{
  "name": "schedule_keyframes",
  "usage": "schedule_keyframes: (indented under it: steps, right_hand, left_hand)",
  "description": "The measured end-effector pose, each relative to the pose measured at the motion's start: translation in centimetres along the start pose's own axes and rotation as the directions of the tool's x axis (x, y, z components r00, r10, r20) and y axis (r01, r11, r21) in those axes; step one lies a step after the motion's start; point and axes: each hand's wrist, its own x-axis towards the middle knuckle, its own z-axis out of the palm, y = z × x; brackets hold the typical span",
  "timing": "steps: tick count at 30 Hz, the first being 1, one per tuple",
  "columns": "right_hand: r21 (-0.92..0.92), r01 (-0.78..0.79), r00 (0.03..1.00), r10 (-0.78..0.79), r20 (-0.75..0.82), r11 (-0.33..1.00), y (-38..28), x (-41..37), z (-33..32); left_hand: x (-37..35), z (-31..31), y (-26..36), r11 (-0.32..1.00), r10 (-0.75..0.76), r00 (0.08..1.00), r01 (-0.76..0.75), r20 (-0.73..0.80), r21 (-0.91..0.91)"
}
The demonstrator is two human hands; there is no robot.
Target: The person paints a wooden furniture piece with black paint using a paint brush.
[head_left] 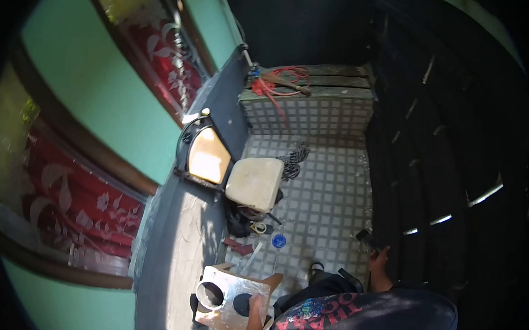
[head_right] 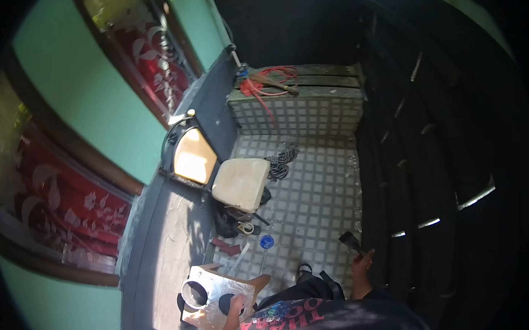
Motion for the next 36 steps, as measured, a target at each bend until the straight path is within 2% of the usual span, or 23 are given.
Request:
schedule_keyframes:
  steps: [1, 2, 6, 9, 10, 13, 14, 16, 21, 25, 27, 28, 29, 30, 31, 34, 36]
  right_hand:
    - [0.019, 0.011, 0.998, -0.012, 0.064, 1.0, -0.4, 0.6, 1.2]
    - [0.026, 0.014, 0.998, -0.016, 0.059, 1.0, -1.1, 0.3, 2.7]
    - [0.035, -0.02, 0.997, 0.018, 0.078, 0.999, -3.8, -1.4, 7.6]
    - [0.058, -0.007, 0.989, -0.002, 0.149, 0.998, -5.0, -2.7, 10.3]
    - [0.068, 0.01, 0.984, -0.022, 0.176, 0.998, -5.3, -3.1, 11.0]
    - [0.118, 0.021, 0.988, -0.038, 0.149, 0.993, -5.7, -4.2, 13.2]
    - [0.14, 0.021, 0.987, -0.043, 0.154, 0.99, -5.8, -4.5, 13.9]
    - [0.187, 0.025, 0.986, -0.055, 0.157, 0.982, -6.0, -5.7, 15.5]
    - [0.267, 0.168, 0.974, -0.202, 0.105, 0.949, -7.6, -7.7, 20.9]
    - [0.317, 0.33, 0.926, -0.37, 0.075, 0.889, -9.8, -8.0, 26.4]
    - [0.423, 0.369, 0.904, -0.426, 0.046, 0.828, -11.6, -8.1, 29.6]
    - [0.476, 0.39, 0.892, -0.453, 0.019, 0.788, -12.7, -8.5, 31.0]
    - [0.501, 0.415, 0.874, -0.486, 0.015, 0.76, -13.9, -9.3, 32.3]
    - [0.525, 0.437, 0.856, -0.517, 0.007, 0.73, -15.3, -10.3, 33.8]
    - [0.553, 0.455, 0.837, -0.547, 0.001, 0.698, -16.3, -11.3, 35.2]
    - [0.616, 0.511, 0.778, -0.628, -0.034, 0.6, -19.6, -14.1, 38.7]
    - [0.621, 0.565, 0.73, -0.679, -0.07, 0.543, -21.4, -14.9, 40.5]
  left_hand:
    - [1.0, 0.8, 2.6, 0.998, 0.057, 0.997, -0.056, 0.054, -0.023]
    - [2.1, 1.9, 5.2, 0.993, 0.115, 0.988, -0.11, 0.106, -0.051]
    - [3.7, 6.1, 13.7, 0.968, 0.193, 0.972, -0.211, 0.136, 0.138]
    - [5.8, 7.4, 17.3, 0.958, 0.156, 0.965, -0.2, 0.21, 0.206]
    - [6.8, 7.8, 17.8, 0.972, 0.102, 0.971, -0.144, 0.219, 0.186]
    - [8.4, 8.7, 19.2, 0.96, 0.017, 0.979, -0.074, 0.205, 0.269]
    - [9.0, 8.6, 19.9, 0.927, 0.003, 0.974, -0.087, 0.226, 0.365]
    - [10.0, 8.6, 21.1, 0.887, 0.008, 0.954, -0.145, 0.299, 0.438]
    - [14.1, 8.6, 26.1, 0.78, 0.015, 0.891, -0.294, 0.453, 0.553]
    - [18.7, 10.0, 34.3, 0.727, 0.109, 0.81, -0.46, 0.577, 0.509]
    - [20.6, 11.6, 38.8, 0.691, 0.168, 0.766, -0.54, 0.62, 0.48]
    - [20.7, 13.1, 41.6, 0.664, 0.166, 0.831, -0.492, 0.53, 0.564]
    - [25.0, 13.7, 43.1, 0.59, 0.134, 0.653, -0.657, 0.746, 0.469]
    - [27.5, 14.8, 43.9, 0.672, -0.025, 0.776, -0.453, 0.63, 0.585]
    - [27.5, 15.8, 46.7, 0.711, -0.182, 0.858, -0.222, 0.48, 0.667]
    - [29.4, 20.1, 53.0, 0.769, -0.076, 0.868, -0.262, 0.49, 0.583]
    - [30.5, 23.7, 57.1, 0.729, -0.057, 0.84, -0.335, 0.54, 0.597]
